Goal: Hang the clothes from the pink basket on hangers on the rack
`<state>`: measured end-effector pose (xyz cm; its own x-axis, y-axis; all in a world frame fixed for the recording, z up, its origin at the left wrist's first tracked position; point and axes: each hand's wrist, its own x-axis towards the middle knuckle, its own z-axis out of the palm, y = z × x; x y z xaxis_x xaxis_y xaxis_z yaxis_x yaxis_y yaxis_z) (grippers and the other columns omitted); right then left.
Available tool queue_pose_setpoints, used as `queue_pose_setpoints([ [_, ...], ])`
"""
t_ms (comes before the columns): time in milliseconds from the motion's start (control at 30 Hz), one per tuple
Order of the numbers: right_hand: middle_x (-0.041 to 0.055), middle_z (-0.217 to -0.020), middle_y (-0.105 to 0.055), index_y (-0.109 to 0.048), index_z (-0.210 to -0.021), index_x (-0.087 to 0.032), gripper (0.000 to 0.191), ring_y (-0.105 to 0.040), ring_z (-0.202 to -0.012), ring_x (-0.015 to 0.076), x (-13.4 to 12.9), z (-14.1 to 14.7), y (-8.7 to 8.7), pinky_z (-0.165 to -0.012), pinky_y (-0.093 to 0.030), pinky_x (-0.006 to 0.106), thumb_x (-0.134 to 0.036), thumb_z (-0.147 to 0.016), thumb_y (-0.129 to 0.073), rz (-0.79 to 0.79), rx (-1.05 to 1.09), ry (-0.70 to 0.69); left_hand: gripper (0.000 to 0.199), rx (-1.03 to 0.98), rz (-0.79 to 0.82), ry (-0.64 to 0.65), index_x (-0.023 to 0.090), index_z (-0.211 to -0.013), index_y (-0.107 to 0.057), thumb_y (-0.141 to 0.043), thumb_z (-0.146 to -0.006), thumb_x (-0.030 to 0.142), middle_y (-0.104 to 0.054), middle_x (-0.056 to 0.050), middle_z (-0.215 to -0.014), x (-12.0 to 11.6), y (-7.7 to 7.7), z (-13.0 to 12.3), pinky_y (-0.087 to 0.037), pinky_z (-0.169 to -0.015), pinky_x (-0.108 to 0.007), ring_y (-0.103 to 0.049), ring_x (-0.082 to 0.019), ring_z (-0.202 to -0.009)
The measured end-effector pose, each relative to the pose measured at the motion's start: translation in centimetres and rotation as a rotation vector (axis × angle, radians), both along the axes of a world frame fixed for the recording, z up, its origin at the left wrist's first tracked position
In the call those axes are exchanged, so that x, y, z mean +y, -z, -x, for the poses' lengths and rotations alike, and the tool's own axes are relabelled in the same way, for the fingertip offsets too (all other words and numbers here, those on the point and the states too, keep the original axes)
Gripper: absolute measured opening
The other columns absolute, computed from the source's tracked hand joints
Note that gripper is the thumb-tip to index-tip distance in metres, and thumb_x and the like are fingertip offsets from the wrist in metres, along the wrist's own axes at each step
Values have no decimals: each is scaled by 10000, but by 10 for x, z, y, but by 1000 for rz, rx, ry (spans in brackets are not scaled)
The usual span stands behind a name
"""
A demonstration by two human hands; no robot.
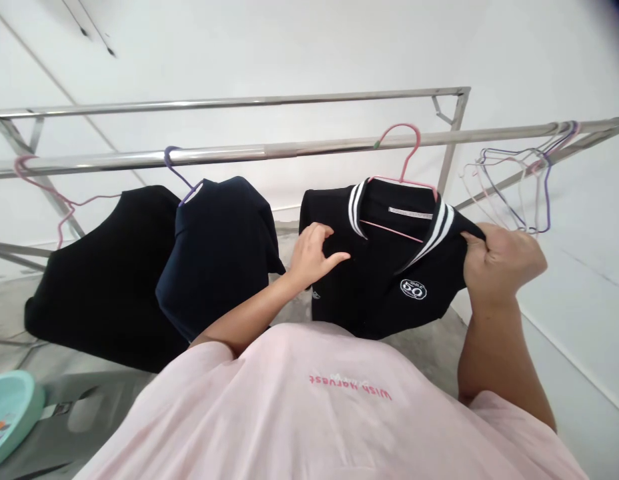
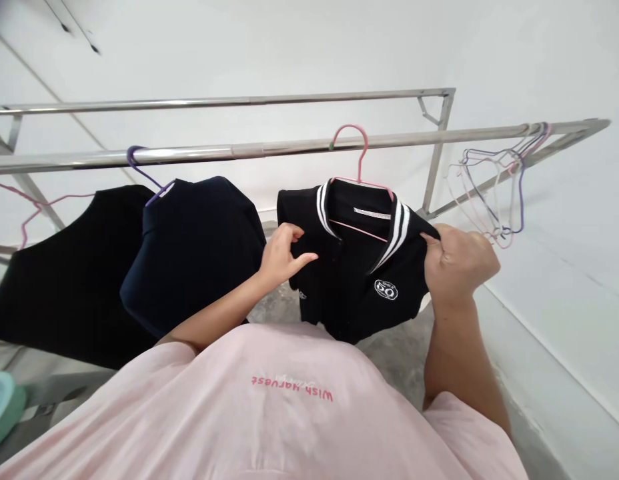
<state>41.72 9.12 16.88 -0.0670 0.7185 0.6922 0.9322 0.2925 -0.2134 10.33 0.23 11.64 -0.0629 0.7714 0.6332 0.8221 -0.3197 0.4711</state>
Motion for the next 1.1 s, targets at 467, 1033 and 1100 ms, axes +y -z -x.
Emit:
queue_pose_setpoints([
  [467, 139, -740, -647, -735, -921, -173, 325, -459, -726, 241, 8, 39, 6, -626, -233, 319, -424, -916, -529, 151, 6, -111, 126, -298, 20, -89, 232, -883, -455, -446, -919, 111, -568, -9, -802, 54, -25, 0, -460, -733, -324, -589, -174, -749],
  [1033, 105, -718, -632, -778, -961, -177, 333, -480, -715, 231, 18, 88, 3, -623, -225, 293, -413, -893, -553, 89, 117, -186, 573, -371, 70, -282, 207, -1028, -439, -830, -732, 505, -528, -58, -1026, 57, 23, 27, -479, -794, -325, -558, -192, -914],
  [1100, 92, -716, -621, -770, -951, -193, 317, -464, -686, 221, 19, 99, 4, -618, -213, 282, -413, -887, -551, 54, 147, -215, 575, -367, 95, -324, 211, -1024, -430, -838, -727, 487, -525, -71, -1062, 64, 29, 28, -481, -812, -339, -563, -209, -951],
])
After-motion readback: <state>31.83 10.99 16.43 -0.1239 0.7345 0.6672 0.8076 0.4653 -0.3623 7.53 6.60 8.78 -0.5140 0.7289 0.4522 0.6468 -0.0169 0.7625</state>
